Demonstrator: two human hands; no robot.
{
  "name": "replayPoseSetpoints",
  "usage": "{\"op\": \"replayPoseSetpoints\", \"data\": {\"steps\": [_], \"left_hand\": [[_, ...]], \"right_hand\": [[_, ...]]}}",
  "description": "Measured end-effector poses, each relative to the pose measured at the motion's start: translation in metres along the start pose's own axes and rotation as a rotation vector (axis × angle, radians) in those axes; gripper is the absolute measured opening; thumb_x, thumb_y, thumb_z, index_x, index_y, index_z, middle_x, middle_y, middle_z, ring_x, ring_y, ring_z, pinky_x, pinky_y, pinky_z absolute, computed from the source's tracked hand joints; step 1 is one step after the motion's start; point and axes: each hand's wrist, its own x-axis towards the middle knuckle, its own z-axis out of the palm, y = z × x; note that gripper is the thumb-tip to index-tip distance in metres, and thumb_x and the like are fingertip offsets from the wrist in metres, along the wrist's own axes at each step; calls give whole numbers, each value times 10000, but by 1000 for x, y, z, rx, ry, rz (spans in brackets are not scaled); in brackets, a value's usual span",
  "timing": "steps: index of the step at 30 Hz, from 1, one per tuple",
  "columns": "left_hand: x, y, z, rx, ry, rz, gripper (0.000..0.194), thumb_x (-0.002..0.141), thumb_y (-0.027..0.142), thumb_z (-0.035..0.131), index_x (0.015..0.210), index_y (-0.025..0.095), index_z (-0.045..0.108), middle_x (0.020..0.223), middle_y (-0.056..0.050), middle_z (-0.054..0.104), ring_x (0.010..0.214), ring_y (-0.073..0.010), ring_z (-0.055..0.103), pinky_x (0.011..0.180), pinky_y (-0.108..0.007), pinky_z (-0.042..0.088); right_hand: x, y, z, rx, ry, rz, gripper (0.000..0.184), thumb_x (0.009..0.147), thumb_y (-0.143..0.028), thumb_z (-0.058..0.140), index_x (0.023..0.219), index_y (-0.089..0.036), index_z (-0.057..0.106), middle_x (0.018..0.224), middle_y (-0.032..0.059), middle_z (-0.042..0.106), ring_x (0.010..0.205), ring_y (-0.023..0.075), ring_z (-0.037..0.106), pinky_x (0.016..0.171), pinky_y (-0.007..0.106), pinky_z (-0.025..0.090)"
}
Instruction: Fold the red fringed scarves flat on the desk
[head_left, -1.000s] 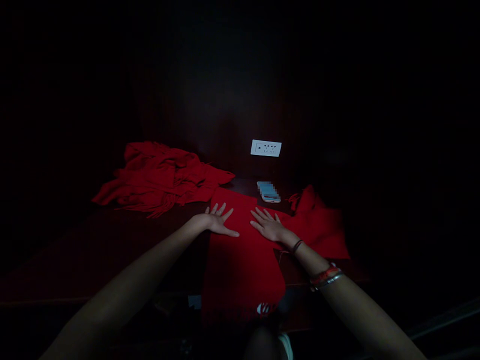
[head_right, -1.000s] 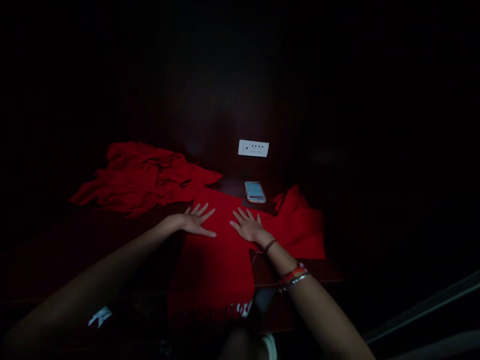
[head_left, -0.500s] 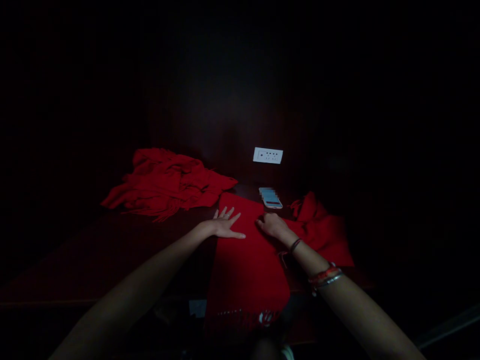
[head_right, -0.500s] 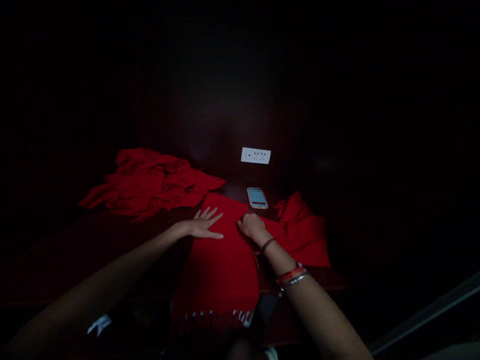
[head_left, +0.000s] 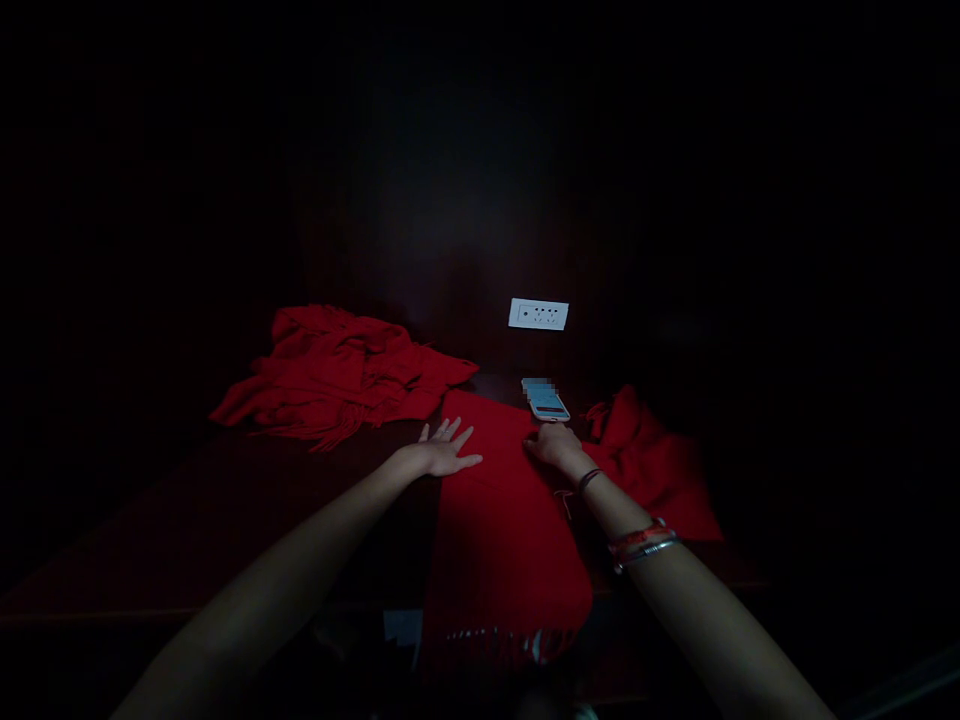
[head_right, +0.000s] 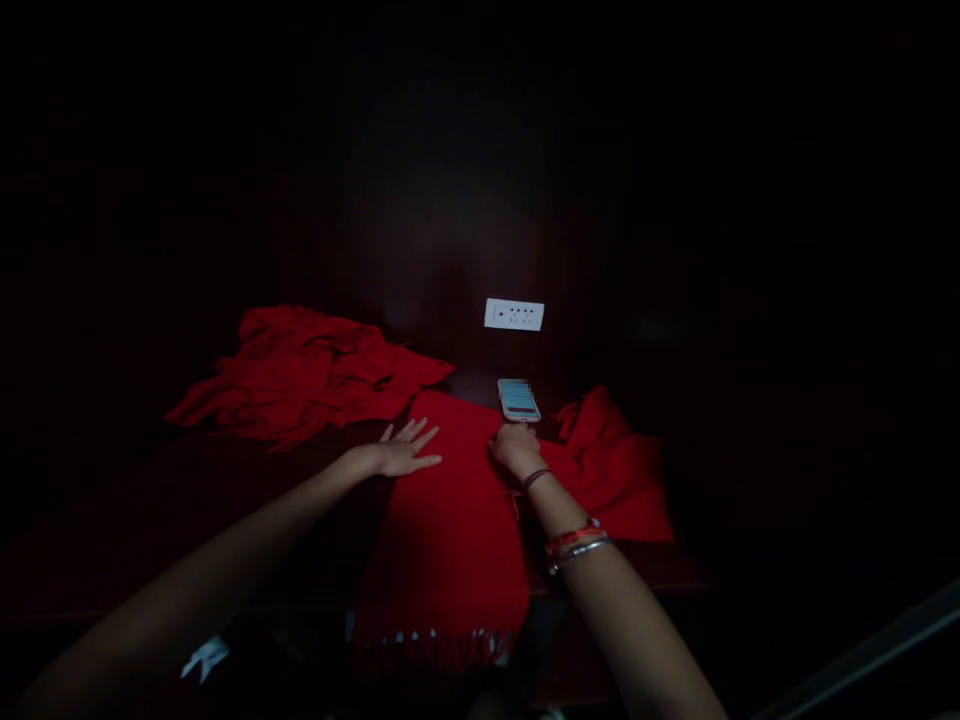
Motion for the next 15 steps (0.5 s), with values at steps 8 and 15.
{"op": "replayPoseSetpoints", "data": {"steps": [8,15], "left_hand": [[0,-5,1,-16,20,93,821,660,711,177,1300,206,79,1349,-107,-22,1221,-250,-48,935,-500,0],[1,-7,-1,-35,-31,96,847,633,725,230,1297,230,54,1346,-99,-54,1216,-264,-62,930,-512,22]], "right_hand": [[32,37,6,34,90,-125,317,699,-255,501,998,-167,562,1004,95,564,914,183,520,727,224,386],[32,43,3,58,387,-146,293,793,-159,316,964,-94,545,990,145,511,877,183,504,690,236,388]]}}
